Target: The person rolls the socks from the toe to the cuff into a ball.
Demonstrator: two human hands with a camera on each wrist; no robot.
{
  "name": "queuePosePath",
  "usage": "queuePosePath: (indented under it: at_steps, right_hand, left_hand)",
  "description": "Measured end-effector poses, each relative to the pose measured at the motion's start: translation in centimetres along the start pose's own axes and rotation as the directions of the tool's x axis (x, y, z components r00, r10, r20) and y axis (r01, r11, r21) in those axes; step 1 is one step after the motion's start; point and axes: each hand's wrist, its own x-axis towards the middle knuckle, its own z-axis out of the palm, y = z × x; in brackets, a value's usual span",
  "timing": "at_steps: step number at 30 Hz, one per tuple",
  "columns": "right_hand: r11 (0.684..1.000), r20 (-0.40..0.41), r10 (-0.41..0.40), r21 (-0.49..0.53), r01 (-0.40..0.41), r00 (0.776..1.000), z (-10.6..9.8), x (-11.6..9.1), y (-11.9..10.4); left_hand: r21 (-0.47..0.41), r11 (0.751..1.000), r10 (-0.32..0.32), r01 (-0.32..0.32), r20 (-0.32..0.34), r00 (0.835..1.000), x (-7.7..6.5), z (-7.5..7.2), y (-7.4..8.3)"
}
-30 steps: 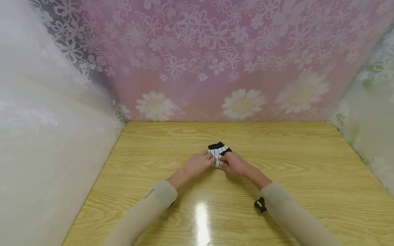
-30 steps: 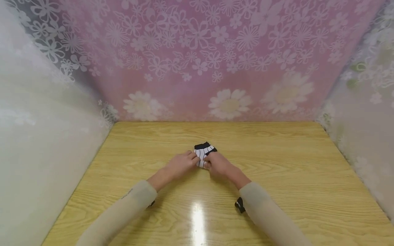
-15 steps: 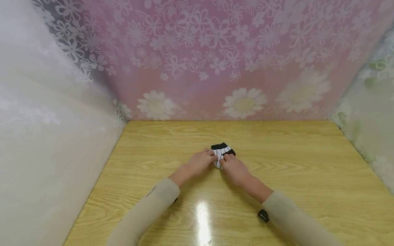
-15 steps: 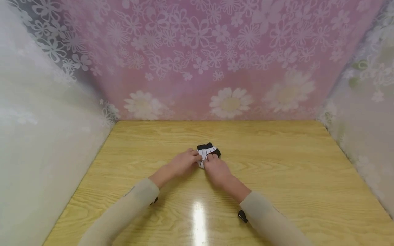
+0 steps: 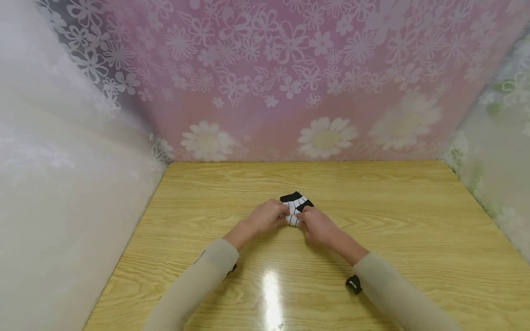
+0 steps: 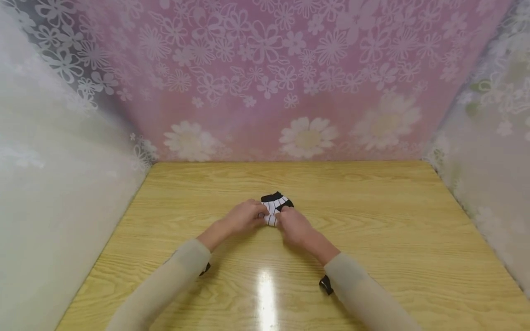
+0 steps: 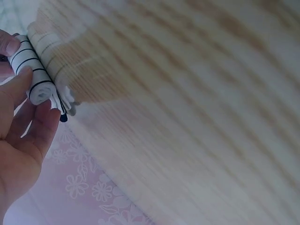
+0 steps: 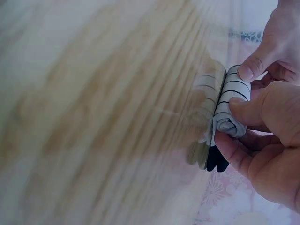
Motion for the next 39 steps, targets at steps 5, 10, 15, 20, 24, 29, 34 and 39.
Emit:
queuePosePath:
  at_steps: [5,10,15,20,24,29,34,39]
  right_hand:
    - [0.999,-0.018,0.001,0.032,0.0,1.0,0.0,-0.4,0.0]
    - [0.983,-0.074,-0.061,-0.177,0.048,0.995,-0.1,-1.1,-1.0]
    - [0.906,-0.121,-0.2,-0.401,0.136,0.972,0.1,-1.4,-1.5]
    - [0.841,-0.104,-0.29,-0.501,0.202,0.951,0.6,-1.0,-1.1]
    - [0.837,-0.081,-0.302,-0.499,0.224,0.95,0.8,-0.4,-0.8]
    - [0.927,-0.08,-0.207,-0.336,0.169,0.975,0.5,-0.2,-0.2]
    - [0.978,-0.085,-0.16,-0.152,0.146,0.983,0.0,0.4,0.6]
    - [0.988,-0.016,-0.138,-0.07,0.136,0.99,-0.6,0.9,1.3]
  left_hand:
    - [0.011,1.0,-0.004,0.004,0.034,0.999,-0.4,0.0,0.1]
    - [0.065,0.997,0.038,-0.041,0.042,0.998,-0.3,0.1,0.3]
    - [0.049,0.999,0.011,-0.012,0.029,1.0,-0.1,0.2,0.5]
    - [0.052,0.998,-0.023,0.023,0.003,1.0,0.1,0.2,0.5]
    - [0.07,0.996,-0.051,0.052,-0.012,0.999,0.0,0.1,0.4]
    - [0.112,0.993,-0.035,0.035,-0.001,0.999,0.0,0.1,0.6]
    - [0.134,0.99,-0.026,0.031,-0.038,0.999,-0.1,0.3,0.6]
    - [0.224,0.974,-0.011,0.023,-0.058,0.998,0.3,0.5,0.8]
